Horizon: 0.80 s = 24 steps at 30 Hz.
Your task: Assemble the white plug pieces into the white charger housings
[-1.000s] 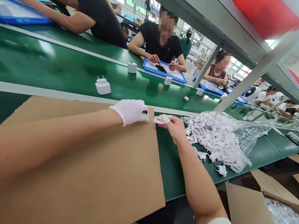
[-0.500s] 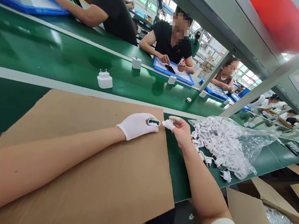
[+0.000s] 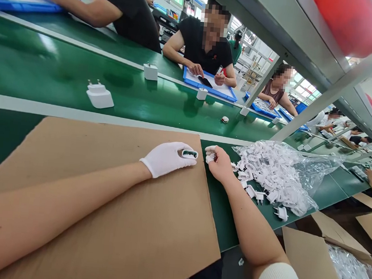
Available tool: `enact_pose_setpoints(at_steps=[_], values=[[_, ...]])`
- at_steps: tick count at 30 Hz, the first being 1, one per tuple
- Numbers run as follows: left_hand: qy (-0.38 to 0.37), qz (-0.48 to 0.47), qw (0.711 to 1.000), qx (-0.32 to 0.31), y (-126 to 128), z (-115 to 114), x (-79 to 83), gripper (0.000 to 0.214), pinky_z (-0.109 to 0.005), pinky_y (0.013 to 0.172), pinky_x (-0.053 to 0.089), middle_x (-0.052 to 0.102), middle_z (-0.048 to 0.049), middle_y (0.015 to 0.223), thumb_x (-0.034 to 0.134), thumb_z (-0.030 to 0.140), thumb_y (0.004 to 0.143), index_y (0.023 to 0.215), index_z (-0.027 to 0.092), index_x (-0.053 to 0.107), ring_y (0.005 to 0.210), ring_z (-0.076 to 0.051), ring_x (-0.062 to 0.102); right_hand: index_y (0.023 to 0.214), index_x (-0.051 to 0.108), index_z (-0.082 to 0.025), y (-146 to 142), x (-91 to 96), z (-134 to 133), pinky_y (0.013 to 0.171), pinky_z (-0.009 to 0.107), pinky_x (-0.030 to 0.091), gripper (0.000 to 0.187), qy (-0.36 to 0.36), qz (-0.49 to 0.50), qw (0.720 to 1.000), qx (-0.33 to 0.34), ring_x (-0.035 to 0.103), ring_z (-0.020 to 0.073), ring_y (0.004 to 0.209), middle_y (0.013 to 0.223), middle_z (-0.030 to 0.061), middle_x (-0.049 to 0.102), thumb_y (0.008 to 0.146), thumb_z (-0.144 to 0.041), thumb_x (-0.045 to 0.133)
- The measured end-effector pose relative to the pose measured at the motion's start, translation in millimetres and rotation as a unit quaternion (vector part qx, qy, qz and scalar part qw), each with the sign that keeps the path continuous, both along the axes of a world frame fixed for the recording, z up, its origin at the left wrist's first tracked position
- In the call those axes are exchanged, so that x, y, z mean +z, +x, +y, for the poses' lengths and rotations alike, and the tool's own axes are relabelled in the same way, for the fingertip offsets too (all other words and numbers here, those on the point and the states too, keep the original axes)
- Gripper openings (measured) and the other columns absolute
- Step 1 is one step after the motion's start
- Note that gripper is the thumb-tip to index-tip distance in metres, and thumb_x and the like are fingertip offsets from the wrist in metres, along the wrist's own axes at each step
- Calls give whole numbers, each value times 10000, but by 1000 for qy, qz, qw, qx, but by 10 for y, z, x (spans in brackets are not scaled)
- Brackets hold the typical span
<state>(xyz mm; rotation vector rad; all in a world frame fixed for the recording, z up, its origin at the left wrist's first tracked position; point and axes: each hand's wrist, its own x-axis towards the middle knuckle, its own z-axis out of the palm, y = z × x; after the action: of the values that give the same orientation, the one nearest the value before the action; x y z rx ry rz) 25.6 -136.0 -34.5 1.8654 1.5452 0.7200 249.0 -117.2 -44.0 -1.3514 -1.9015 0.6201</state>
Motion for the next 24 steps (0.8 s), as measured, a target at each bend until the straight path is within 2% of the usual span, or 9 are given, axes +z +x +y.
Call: enact_pose_setpoints(at_steps=[3,5,8,11,18,20,24], values=[[3,-11,1000,-2,1,3,7,421,-289,877,545,781,12,1015,708,559,738,1044,279,780,921,-222,706,1183,676,-211,-42,29,7,817,328,577,367,41,62,997,-30,665,166,840,1053,59,743,828,-300,708],[3,-15,1000,-3,9,6,17,414,-295,875,536,780,12,1005,712,547,730,1038,278,779,915,-225,706,1123,689,-208,-110,88,-45,824,332,594,347,72,114,990,-52,686,175,841,1015,61,760,830,-386,743],[-5,-10,1000,4,27,13,27,400,-306,833,523,772,2,957,715,544,720,1002,264,769,883,-231,699,1056,712,-220,-235,168,-164,901,353,602,248,120,149,981,-12,723,189,895,1015,55,784,874,-387,718],[-4,-10,1000,2,41,24,20,366,-311,779,506,748,-1,879,699,560,729,914,247,740,820,-223,681,1067,732,-239,-324,179,-238,927,359,599,190,159,109,980,42,738,195,921,1025,44,793,910,-325,668],[8,-18,1000,-9,49,67,-42,377,-312,763,502,724,-1,804,723,611,713,801,245,711,785,-217,671,1115,708,-237,-348,177,-209,890,353,580,254,206,-19,975,82,703,217,960,1038,62,771,908,-199,564],[7,-33,999,-9,52,61,-52,376,-308,778,510,743,3,836,734,607,714,837,251,736,808,-219,685,1081,690,-233,-353,206,-212,856,345,565,299,212,-66,972,81,680,222,946,1022,65,751,853,-127,529],[31,-44,998,-23,68,-15,-21,390,-313,808,512,777,28,944,697,568,795,1091,328,778,858,-226,707,898,616,-233,-387,267,-248,735,312,494,311,218,-154,962,62,610,228,851,896,53,688,704,-39,470]])
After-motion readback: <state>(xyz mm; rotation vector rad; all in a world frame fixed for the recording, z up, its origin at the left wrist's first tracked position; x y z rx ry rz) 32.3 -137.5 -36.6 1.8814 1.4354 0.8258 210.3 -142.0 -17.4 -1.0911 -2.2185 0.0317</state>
